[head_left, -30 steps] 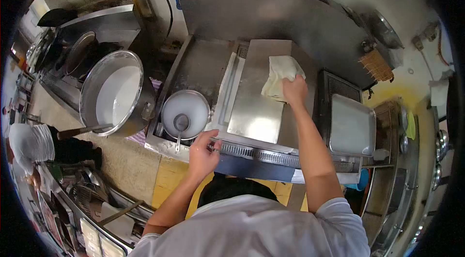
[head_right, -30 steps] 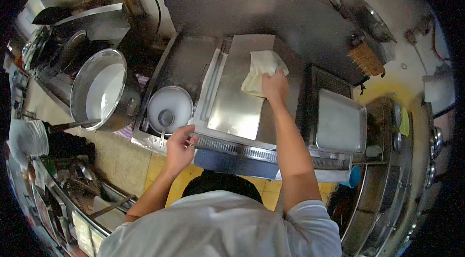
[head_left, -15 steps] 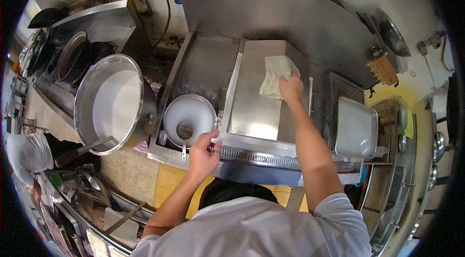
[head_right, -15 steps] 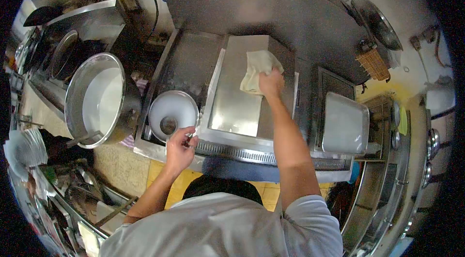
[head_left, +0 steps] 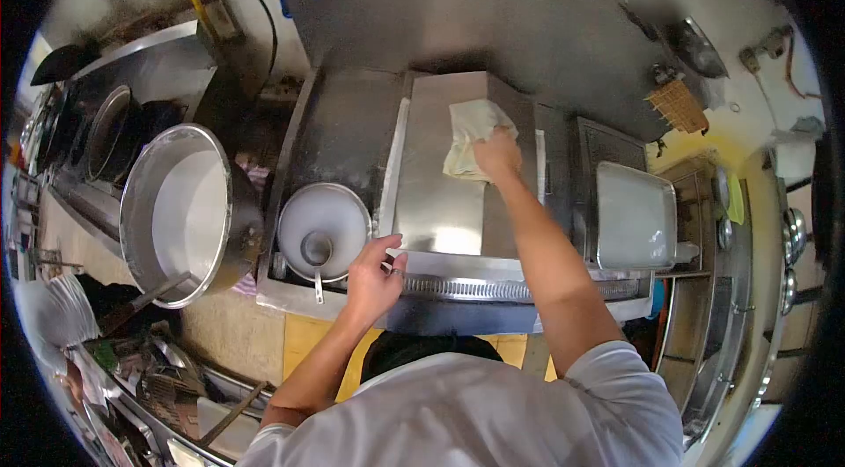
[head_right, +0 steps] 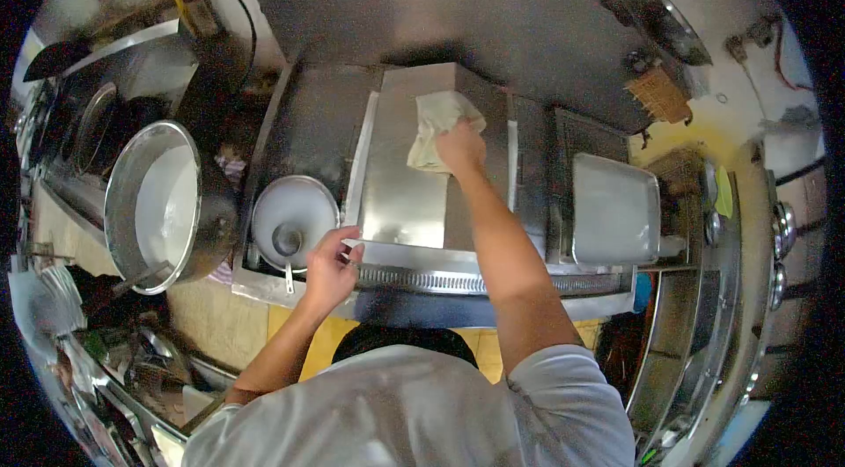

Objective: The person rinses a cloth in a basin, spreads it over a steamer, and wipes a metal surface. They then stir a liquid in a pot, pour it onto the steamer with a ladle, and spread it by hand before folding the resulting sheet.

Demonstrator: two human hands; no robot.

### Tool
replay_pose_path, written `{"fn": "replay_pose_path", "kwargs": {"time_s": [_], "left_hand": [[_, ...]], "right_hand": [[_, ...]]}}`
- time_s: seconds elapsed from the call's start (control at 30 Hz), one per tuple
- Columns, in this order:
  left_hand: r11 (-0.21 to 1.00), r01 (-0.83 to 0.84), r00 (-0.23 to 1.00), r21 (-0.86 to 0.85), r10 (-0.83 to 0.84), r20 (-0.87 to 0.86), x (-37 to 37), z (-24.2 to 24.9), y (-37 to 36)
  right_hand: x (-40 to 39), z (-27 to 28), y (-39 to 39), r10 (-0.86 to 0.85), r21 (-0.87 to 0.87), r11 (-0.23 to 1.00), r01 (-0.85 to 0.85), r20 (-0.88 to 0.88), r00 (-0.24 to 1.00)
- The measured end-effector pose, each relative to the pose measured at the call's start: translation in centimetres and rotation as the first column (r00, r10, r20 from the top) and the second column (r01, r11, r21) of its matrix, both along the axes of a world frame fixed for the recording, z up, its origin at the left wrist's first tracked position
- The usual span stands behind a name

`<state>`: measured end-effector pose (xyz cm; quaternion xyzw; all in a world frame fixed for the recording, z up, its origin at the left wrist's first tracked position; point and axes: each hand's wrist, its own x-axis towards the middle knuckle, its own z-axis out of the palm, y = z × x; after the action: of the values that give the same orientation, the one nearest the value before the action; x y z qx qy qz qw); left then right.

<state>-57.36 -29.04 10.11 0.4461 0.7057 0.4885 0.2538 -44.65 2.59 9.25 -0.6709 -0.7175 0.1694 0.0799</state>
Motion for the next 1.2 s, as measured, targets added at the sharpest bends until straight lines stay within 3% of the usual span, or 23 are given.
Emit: {"fn": "replay_pose_path", "kwargs": {"time_s": [0.1,0.2,0.3,0.33,0.43,0.5,0.57,0.7,0.73,0.77,0.83,0.87,0.93,1.03,1.13,1.2], "left_hand": [[0.998,0.064,0.997,0.014,-0.063,-0.041,1.5,0.4,1.2],[0.994,0.107,0.994,0.024,-0.107,-0.025,3.7,-0.9,1.9],[0.982,0.182,0.982,-0.04,-0.18,0.047,6.9,-0.8,2.9],[0.975,0.212,0.976,-0.066,-0.209,0.058,8.2,-0.5,3.1],[0.955,0.291,0.956,-0.051,-0.289,0.051,12.7,-1.3,4.3],[0.934,0.35,0.937,-0.069,-0.348,0.039,16.2,-0.8,5.5],[0.915,0.399,0.917,-0.059,-0.399,0.017,20.4,-1.7,7.0],[0.862,0.506,0.862,-0.039,-0.507,-0.021,31.2,-1.7,11.5],[0.837,0.539,0.83,-0.096,-0.547,-0.11,34.0,-1.0,13.0],[0.815,0.578,0.793,-0.036,-0.571,-0.212,36.6,-1.1,14.9],[0.745,0.664,0.698,0.059,-0.59,-0.407,41.6,-3.1,18.8],[0.747,0.665,0.669,-0.009,-0.601,-0.438,43.9,-4.0,20.7],[0.75,0.648,0.611,-0.136,-0.618,-0.494,47.9,-6.2,24.0],[0.785,0.577,0.358,-0.225,-0.49,-0.795,50.8,-10.0,26.9],[0.637,0.496,0.085,-0.59,-0.712,-0.697,51.5,-8.6,26.4],[0.673,0.597,0.324,-0.437,-0.7,-0.636,51.6,-7.2,24.3]], "right_hand": [[1.6,0.8,-0.9,0.108,-0.035,0.993,-0.115,-0.149,0.983],[5.1,0.8,-3.0,0.123,-0.013,0.989,-0.146,-0.464,0.877],[11.3,-1.2,-6.1,0.153,0.23,0.973,-0.029,-0.545,0.824],[14.1,-1.6,-6.8,0.094,0.247,0.967,0.064,-0.578,0.811],[25.0,-2.9,-6.5,-0.053,0.262,0.946,0.191,-0.456,0.888],[34.1,-6.9,-4.2,-0.02,0.379,0.918,0.12,-0.259,0.966],[40.1,-5.5,-4.1,-0.19,0.181,0.96,0.215,-0.148,0.971],[50.6,-9.9,-1.8,-0.069,0.065,0.996,0.059,0.15,0.986],[52.3,-11.4,-1.6,0.0,0.072,0.997,-0.015,0.213,0.977],[54.1,-12.7,-1.1,0.066,0.074,0.993,-0.089,0.276,0.959],[55.0,-11.0,-1.5,0.124,-0.115,0.988,-0.102,0.21,0.97],[54.7,-9.8,-1.7,0.149,-0.208,0.972,-0.111,0.175,0.973],[54.8,-9.6,-2.7,0.143,-0.192,0.974,-0.121,0.106,0.984],[55.8,-11.0,-4.5,0.294,0.151,0.944,-0.295,0.026,0.955],[56.5,-7.4,-8.1,0.31,0.299,0.908,-0.292,-0.013,0.951],[58.1,-7.1,-9.6,0.371,0.397,0.855,-0.333,-0.02,0.929]]}}
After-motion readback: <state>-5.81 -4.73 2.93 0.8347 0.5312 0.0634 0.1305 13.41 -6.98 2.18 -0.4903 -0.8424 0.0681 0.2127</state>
